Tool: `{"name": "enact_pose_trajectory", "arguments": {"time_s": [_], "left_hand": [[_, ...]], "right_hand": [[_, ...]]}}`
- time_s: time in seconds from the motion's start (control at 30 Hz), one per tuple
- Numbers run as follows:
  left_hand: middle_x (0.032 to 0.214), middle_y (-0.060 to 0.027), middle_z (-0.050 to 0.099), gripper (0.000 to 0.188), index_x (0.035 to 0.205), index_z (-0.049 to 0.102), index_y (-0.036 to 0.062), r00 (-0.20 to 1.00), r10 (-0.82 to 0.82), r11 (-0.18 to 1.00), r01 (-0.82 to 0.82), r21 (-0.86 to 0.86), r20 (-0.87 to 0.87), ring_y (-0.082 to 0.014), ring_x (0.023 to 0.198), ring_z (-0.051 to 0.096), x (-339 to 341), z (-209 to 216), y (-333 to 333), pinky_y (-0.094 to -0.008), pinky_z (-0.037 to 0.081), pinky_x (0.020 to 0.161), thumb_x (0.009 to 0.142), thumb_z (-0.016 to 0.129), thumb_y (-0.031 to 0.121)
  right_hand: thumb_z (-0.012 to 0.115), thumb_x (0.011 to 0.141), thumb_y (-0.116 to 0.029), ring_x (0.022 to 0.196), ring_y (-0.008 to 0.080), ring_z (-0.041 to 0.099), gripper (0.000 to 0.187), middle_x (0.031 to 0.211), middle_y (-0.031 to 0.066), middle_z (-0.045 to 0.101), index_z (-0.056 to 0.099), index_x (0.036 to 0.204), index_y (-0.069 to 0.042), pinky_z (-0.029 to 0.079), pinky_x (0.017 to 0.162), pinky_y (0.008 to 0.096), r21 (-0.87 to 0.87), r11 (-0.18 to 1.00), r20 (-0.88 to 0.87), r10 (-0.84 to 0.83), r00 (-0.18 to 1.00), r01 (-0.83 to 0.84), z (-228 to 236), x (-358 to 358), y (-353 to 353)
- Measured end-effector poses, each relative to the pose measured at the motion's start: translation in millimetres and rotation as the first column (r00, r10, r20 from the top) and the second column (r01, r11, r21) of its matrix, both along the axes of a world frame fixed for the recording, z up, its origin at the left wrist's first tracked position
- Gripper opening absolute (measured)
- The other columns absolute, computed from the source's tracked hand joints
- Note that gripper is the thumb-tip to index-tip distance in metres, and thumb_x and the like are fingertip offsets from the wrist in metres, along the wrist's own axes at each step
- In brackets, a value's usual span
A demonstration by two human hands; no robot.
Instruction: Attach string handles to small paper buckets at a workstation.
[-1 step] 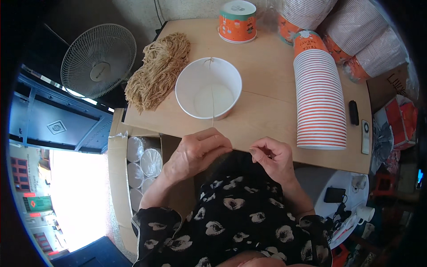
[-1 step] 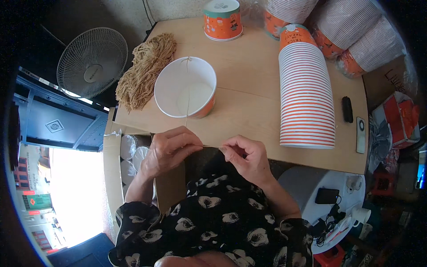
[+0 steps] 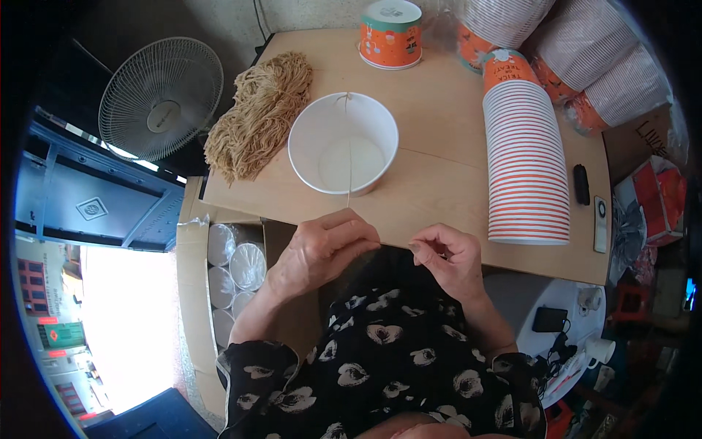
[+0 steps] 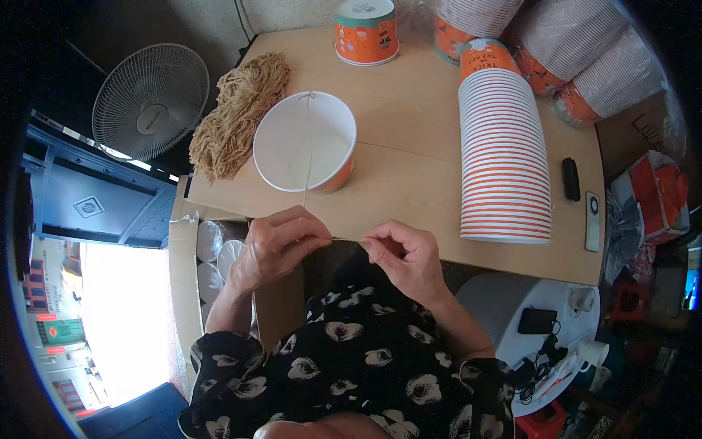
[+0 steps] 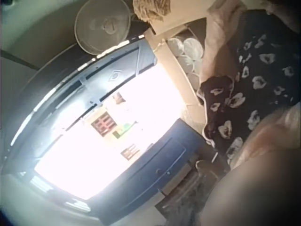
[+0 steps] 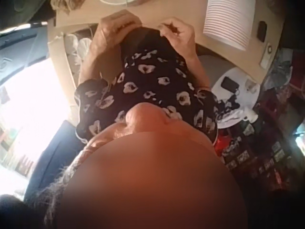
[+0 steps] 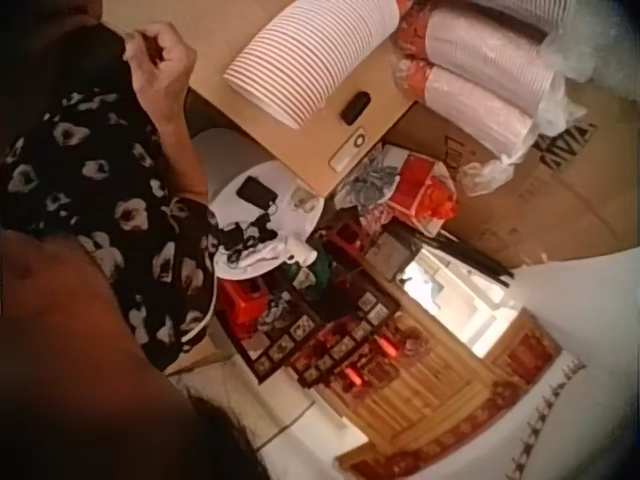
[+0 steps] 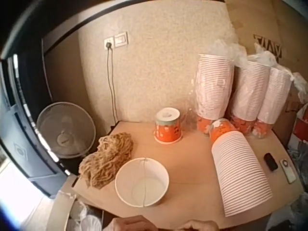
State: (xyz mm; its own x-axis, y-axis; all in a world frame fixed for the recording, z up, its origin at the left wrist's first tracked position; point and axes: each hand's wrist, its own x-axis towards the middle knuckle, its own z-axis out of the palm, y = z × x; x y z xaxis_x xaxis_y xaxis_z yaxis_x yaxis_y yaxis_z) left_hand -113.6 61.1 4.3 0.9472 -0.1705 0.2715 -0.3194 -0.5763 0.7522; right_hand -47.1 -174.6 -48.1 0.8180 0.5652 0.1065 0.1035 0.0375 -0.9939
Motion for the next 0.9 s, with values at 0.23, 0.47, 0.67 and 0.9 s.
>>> {"name": "enact_pose_trajectory", "arguments": {"time_s": [0.23, 0.47, 0.67, 0.9], "left_hand": [[0.113, -0.0121, 0.064, 0.027, 0.106, 0.062, 0.0021, 0.999, 0.049, 0.995, -0.048, -0.088, 0.011, -0.0291, 0.091, 0.069, -10.4, -17.1, 7.4, -0.0341, 0.059, 0.074, 0.083, 0.075, 0.001], [0.11, -0.0114, 0.069, 0.039, 0.118, 0.06, 0.0013, 0.971, -0.035, 0.866, -0.088, -0.493, -0.236, -0.0228, 0.093, 0.073, -18.9, -29.9, 2.5, -0.0312, 0.062, 0.076, 0.084, 0.078, 0.003], [0.09, -0.0099, 0.07, 0.017, 0.1, 0.073, 0.0027, 0.995, 0.096, 0.974, -0.095, -0.207, -0.005, -0.0215, 0.078, 0.071, -25.4, -35.1, 21.3, -0.0309, 0.057, 0.066, 0.083, 0.075, -0.001], [0.089, -0.0093, 0.067, 0.016, 0.095, 0.071, 0.0041, 0.941, 0.269, 0.963, -0.268, -0.032, 0.206, -0.0272, 0.077, 0.07, -31.9, -24.6, 38.6, -0.0346, 0.056, 0.067, 0.08, 0.074, -0.002]], "right_hand": [[0.072, 0.093, -0.007, 0.066, 0.0045, 0.06, 0.011, 0.073, 0.003, 0.068, 0.07, 0.09, 0.004, 0.048, 0.06, 0.02, -0.034, 0.997, 0.052, -0.067, 0.996, 0.069, 0.6, -7.5, 18.9], [0.066, 0.097, -0.005, 0.069, 0.0087, 0.063, 0.011, 0.079, 0.0053, 0.069, 0.069, 0.096, 0.006, 0.051, 0.064, 0.0213, -0.164, 0.967, 0.029, 0.203, 0.979, -0.196, 14.1, -8.3, 44.4], [0.066, 0.097, -0.007, 0.072, 0.0066, 0.062, 0.012, 0.08, 0.0044, 0.068, 0.067, 0.099, 0.005, 0.049, 0.063, 0.0198, -0.22, 0.952, -0.008, 0.218, 0.976, -0.214, 12.0, -5.1, 52.6], [0.068, 0.095, -0.005, 0.071, 0.008, 0.062, 0.008, 0.083, 0.0046, 0.068, 0.067, 0.096, 0.002, 0.05, 0.065, 0.0216, -0.236, 0.942, 0.023, 0.251, 0.968, -0.238, 19.1, -1.4, 66.5]]}}
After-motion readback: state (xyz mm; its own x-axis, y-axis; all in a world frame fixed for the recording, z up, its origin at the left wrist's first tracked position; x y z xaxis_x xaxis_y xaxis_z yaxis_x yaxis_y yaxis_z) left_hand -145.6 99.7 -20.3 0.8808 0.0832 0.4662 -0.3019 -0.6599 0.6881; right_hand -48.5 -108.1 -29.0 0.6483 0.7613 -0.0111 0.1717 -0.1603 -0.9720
